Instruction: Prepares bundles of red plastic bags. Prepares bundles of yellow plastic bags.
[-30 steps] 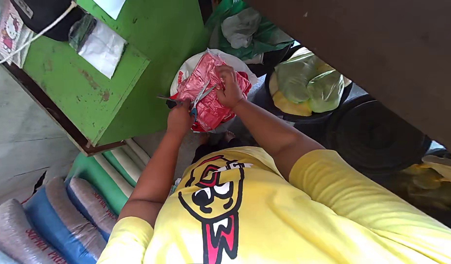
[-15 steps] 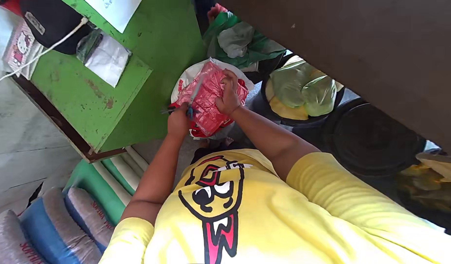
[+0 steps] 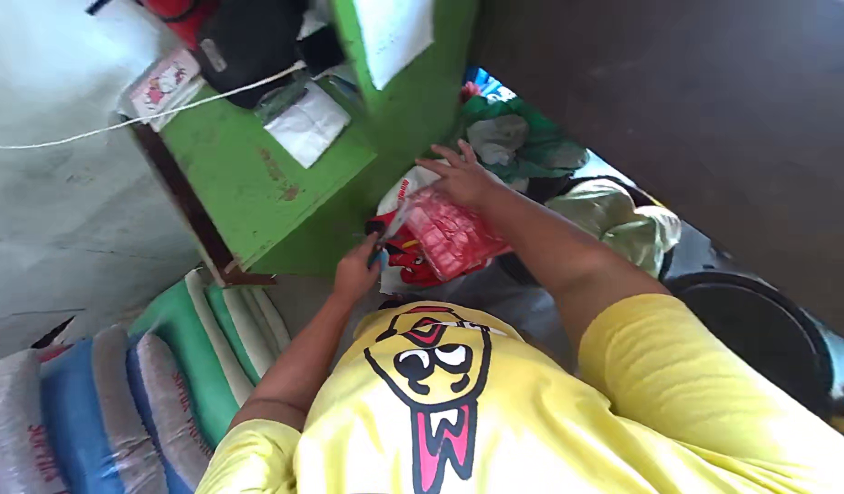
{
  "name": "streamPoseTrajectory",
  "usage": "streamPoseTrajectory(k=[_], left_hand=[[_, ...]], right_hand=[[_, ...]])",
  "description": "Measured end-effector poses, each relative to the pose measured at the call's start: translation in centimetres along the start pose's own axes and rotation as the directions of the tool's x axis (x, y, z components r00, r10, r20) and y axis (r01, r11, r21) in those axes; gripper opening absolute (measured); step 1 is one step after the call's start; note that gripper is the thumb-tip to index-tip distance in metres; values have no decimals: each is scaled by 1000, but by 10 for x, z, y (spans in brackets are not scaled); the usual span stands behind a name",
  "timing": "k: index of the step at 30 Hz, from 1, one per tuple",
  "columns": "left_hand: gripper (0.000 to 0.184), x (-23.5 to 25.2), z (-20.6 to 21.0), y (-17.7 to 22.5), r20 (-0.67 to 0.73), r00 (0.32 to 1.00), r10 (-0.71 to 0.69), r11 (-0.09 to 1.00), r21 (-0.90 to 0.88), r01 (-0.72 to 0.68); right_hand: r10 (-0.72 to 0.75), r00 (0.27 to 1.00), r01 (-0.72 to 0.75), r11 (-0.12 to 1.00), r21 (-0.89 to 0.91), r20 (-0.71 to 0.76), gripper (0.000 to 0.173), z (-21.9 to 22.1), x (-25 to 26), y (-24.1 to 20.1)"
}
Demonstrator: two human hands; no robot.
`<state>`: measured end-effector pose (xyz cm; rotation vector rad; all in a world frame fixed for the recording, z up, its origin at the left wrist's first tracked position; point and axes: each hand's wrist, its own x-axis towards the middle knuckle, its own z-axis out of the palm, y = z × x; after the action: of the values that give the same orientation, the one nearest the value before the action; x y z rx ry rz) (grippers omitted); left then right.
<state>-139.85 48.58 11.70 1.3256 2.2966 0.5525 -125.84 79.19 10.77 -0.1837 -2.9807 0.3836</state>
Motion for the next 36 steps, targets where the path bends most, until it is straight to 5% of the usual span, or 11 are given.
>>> streamPoseTrajectory(k=[3, 7, 12, 16, 18, 21, 23, 25, 29, 31, 36], left_hand=[[57, -29, -4, -37, -71, 996, 61, 994, -81, -67], [48, -63, -12, -89, -462, 873, 156, 974, -75, -214], [54, -78, -54, -136, -682, 729, 53, 974, -124, -187], [61, -78, -97, -152, -725, 685, -75, 964, -228, -135], [61, -76, -108, -161, -748, 661, -67, 958, -232, -166], [60, -75, -113, -167, -751, 658, 48, 953, -163, -255], [57, -73, -110, -160, -724, 670, 164, 949, -71, -308], [51, -72, -103, -146, -648, 702, 294, 932, 31, -361], [46, -56, -81, -110, -335, 830, 447, 889, 64, -453], [51, -43, -66, -91, -126, 905, 406, 912, -4, -410], [58, -13, -30, -49, 200, 962, 188, 981, -76, -176]], right_hand=[[-177, 981, 181, 982, 47, -75, 20, -17, 8, -10], [-270, 950, 277, 961, 23, -159, 39, -86, 23, -64], [124, 929, 7, 936, 352, -348, 42, -152, 79, -145], [523, 814, -244, 704, 667, -253, 37, -139, 141, -173], [583, 774, -293, 676, 676, -247, 33, -112, 157, -175], [507, 745, -223, 802, 554, -434, 42, -61, 140, -172], [509, 741, -293, 832, 471, -438, 37, -27, 107, -167], [626, 722, -487, 762, 427, -294, 36, 4, 64, -157], [910, 414, -859, 393, 329, -8, 63, 47, -20, -129], [945, 326, -911, 308, 275, 21, 88, 62, -52, -117], [946, 300, -943, 275, 189, 121, 137, 67, -72, -109]])
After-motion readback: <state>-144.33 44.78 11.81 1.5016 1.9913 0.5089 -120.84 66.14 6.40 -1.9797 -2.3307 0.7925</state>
